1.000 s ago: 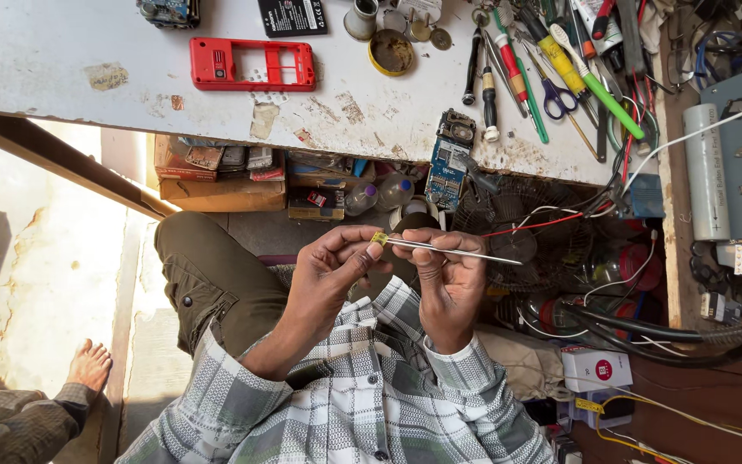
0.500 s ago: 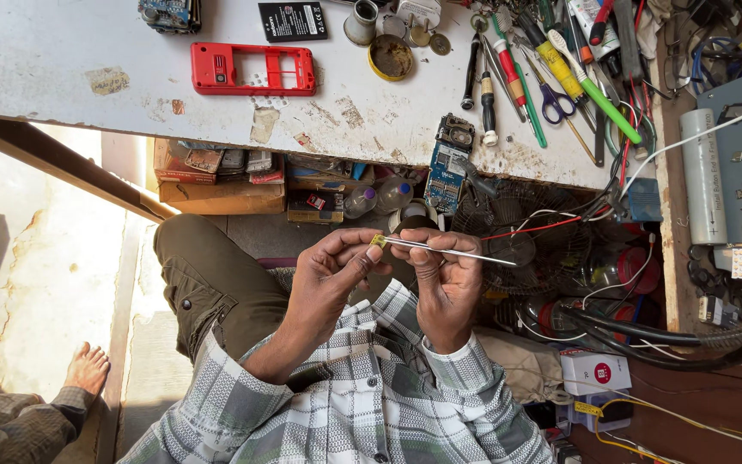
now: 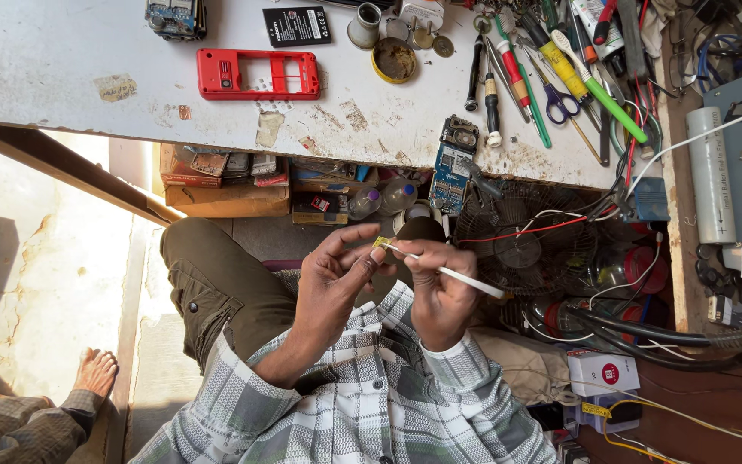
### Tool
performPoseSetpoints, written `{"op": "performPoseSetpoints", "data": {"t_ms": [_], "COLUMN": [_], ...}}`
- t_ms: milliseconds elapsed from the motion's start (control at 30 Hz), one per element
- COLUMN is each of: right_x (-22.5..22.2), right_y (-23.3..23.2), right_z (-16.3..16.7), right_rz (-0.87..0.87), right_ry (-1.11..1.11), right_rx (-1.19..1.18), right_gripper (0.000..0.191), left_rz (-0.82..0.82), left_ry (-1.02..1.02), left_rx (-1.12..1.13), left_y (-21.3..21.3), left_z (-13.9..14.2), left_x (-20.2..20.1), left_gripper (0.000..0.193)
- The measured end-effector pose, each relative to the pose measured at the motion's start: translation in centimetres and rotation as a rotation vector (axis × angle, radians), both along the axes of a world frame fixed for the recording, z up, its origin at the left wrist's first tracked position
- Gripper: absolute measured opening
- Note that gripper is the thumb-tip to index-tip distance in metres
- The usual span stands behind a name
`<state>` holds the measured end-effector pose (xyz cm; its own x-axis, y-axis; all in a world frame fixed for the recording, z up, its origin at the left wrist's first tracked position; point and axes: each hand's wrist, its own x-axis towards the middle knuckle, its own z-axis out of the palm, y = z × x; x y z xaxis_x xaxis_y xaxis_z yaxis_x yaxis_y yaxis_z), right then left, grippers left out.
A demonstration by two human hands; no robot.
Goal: The person sits on the floor at a cluttered electronics repair workbench and solders a circuit board. They hold the board with one hand while using a soldering iron on it, handle small components and a small yellow item, set items on the bench, and resume soldering the board with the iron.
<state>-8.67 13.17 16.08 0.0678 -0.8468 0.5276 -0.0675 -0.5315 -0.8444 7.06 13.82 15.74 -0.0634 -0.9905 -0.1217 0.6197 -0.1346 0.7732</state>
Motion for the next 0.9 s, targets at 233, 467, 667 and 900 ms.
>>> {"op": "performPoseSetpoints", "data": {"t_ms": [233,467,667,900], "right_x": [-0.1,-0.5,-1.1,-0.6], "right_y": [0.0,-0.3,-0.4,-0.1], "right_z": [-1.1,0.1,0.4,1.0], "right_rz": [-0.028,0.017,0.049,0.086], "right_ry": [0.284,0.362,0.393,0.278], "right_rx": [-0.306,-0.371,-0.355,-0.314], "right_gripper": [0.022,0.024,0.024,0.018], "left_rz": [0.123,0.175,0.1,0.025], "left_ry": [-0.182,-0.411,-0.491,-0.513], "left_rx": [-0.114,-0.322,-0.323,-0.345], "left_y": [0.7,0.7,0.4,0.1], "left_z": [0.0,-0.3,-0.3,-0.3], "left_x": [-0.4,-0.1,0.9,1.7], "left_gripper": [0.031,0.017,0.015,0.014]}}
